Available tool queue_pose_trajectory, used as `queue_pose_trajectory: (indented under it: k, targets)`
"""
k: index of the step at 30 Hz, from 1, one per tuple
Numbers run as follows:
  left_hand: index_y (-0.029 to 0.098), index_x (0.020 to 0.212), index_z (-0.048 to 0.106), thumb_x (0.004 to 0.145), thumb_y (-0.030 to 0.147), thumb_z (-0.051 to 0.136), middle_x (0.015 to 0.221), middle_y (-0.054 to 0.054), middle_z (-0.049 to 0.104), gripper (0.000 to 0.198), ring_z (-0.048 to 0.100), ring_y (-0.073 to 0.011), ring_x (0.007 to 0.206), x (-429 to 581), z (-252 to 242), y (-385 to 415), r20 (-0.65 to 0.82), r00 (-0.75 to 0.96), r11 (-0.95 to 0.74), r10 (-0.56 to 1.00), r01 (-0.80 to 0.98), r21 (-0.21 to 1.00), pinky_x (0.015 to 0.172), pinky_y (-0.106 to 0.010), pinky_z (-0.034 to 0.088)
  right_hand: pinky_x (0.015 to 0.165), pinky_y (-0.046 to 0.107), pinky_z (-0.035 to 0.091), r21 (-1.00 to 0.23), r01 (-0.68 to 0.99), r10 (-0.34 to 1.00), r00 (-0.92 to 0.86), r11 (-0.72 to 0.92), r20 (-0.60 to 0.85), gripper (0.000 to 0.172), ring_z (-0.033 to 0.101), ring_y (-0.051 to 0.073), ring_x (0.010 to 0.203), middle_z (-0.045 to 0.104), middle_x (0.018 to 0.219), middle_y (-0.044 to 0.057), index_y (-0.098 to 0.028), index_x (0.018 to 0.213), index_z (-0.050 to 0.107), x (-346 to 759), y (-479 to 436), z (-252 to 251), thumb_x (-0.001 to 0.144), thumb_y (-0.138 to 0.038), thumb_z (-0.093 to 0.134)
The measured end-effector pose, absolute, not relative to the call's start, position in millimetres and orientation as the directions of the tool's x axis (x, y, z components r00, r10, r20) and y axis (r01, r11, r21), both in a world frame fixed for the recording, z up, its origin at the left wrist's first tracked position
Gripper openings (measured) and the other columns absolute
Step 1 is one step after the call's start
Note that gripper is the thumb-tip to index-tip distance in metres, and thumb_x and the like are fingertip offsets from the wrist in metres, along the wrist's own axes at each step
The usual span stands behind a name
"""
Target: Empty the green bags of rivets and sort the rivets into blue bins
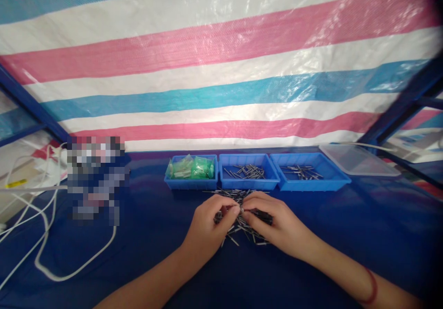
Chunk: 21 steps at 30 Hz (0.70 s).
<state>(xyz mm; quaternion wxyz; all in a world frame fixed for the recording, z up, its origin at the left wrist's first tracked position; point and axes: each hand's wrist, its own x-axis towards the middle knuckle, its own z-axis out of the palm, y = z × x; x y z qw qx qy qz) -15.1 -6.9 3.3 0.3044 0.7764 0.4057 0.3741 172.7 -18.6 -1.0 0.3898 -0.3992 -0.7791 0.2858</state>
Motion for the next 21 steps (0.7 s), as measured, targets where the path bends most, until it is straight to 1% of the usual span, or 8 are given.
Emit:
queue_pose_trajectory:
  k: [3,7,11,13,15,17,19,21]
  targets:
    - [0.017,0.089,0.065,0.089,0.022,0.055,0.082,-0.001,0.064,0.011,0.060,-0.0131,0.076,-15.6,3.0,-6.3,0.357,0.397,-0.509,0.846,0.396,0.765,0.071,-0.023,0.043,0.075,0.030,0.047,-0.768,0.383,0.853,-0.325,0.513,0.408,0.010,0.058,0.016,0.083,0.062,0.087,0.004,-0.020,0.088,0.062,173.4,-17.4,-2.4,0.089,-0.018,0.052]
    - [0.017,0.091,0.064,0.088,0.021,0.056,0.081,-0.001,0.063,0.010,0.059,-0.0130,0.075,-15.6,0.6,-4.9,0.387,0.398,-0.537,0.832,0.402,0.742,0.071,-0.023,0.043,0.071,0.028,0.045,-0.771,0.388,0.862,-0.259,0.506,0.435,0.007,0.057,0.015,0.079,0.059,0.085,0.002,-0.021,0.089,0.060,176.9,-17.6,-2.6,0.088,-0.018,0.054]
    - [0.018,0.090,0.063,0.089,0.022,0.055,0.084,-0.002,0.064,0.009,0.059,-0.0146,0.078,-15.7,-1.6,-4.0,0.354,0.430,-0.535,0.831,0.438,0.723,0.074,-0.026,0.042,0.069,0.027,0.045,-0.765,0.387,0.857,-0.243,0.515,0.454,0.006,0.055,0.014,0.076,0.059,0.084,0.002,-0.021,0.088,0.058,176.7,-21.0,-1.8,0.089,-0.020,0.053]
    - [0.019,0.095,0.062,0.089,0.023,0.055,0.087,-0.002,0.064,0.010,0.059,-0.0158,0.081,-16.2,-2.7,-3.7,0.331,0.448,-0.534,0.830,0.468,0.705,0.076,-0.027,0.042,0.067,0.027,0.044,-0.763,0.403,0.862,-0.232,0.506,0.450,0.006,0.055,0.014,0.074,0.059,0.082,0.001,-0.021,0.087,0.058,175.8,-22.0,-0.9,0.089,-0.022,0.052]
    - [0.019,0.103,0.059,0.087,0.024,0.057,0.091,-0.002,0.064,0.016,0.058,-0.0172,0.084,-16.9,-3.0,-3.6,0.312,0.467,-0.539,0.827,0.502,0.677,0.078,-0.030,0.042,0.064,0.027,0.044,-0.752,0.437,0.868,-0.192,0.494,0.459,0.008,0.054,0.014,0.070,0.059,0.078,0.001,-0.022,0.086,0.058,177.9,-20.7,1.9,0.090,-0.024,0.052]
    - [0.020,0.108,0.057,0.086,0.026,0.059,0.096,-0.003,0.064,0.023,0.057,-0.0189,0.089,-17.8,-1.5,-3.8,0.297,0.500,-0.560,0.813,0.533,0.634,0.081,-0.032,0.041,0.064,0.028,0.043,-0.723,0.496,0.861,-0.113,0.481,0.496,0.010,0.053,0.015,0.069,0.059,0.077,0.001,-0.022,0.084,0.059,186.2,-16.3,7.2,0.089,-0.027,0.052]
    - [0.022,0.106,0.059,0.085,0.028,0.060,0.101,-0.003,0.063,0.021,0.055,-0.0204,0.095,-19.1,2.4,-4.3,0.280,0.566,-0.607,0.775,0.548,0.575,0.083,-0.034,0.039,0.065,0.029,0.042,-0.674,0.586,0.832,0.001,0.449,0.555,0.012,0.053,0.016,0.069,0.061,0.078,0.002,-0.022,0.084,0.060,202.3,-9.4,14.1,0.089,-0.029,0.053]
    - [0.024,0.100,0.062,0.084,0.029,0.062,0.104,-0.003,0.062,0.017,0.052,-0.0213,0.099,-21.0,8.5,-4.8,0.252,0.661,-0.678,0.707,0.530,0.510,0.085,-0.035,0.037,0.065,0.031,0.042,-0.612,0.697,0.780,0.121,0.373,0.613,0.014,0.053,0.017,0.068,0.062,0.078,0.003,-0.022,0.083,0.061,224.6,-0.9,20.2,0.088,-0.033,0.053]
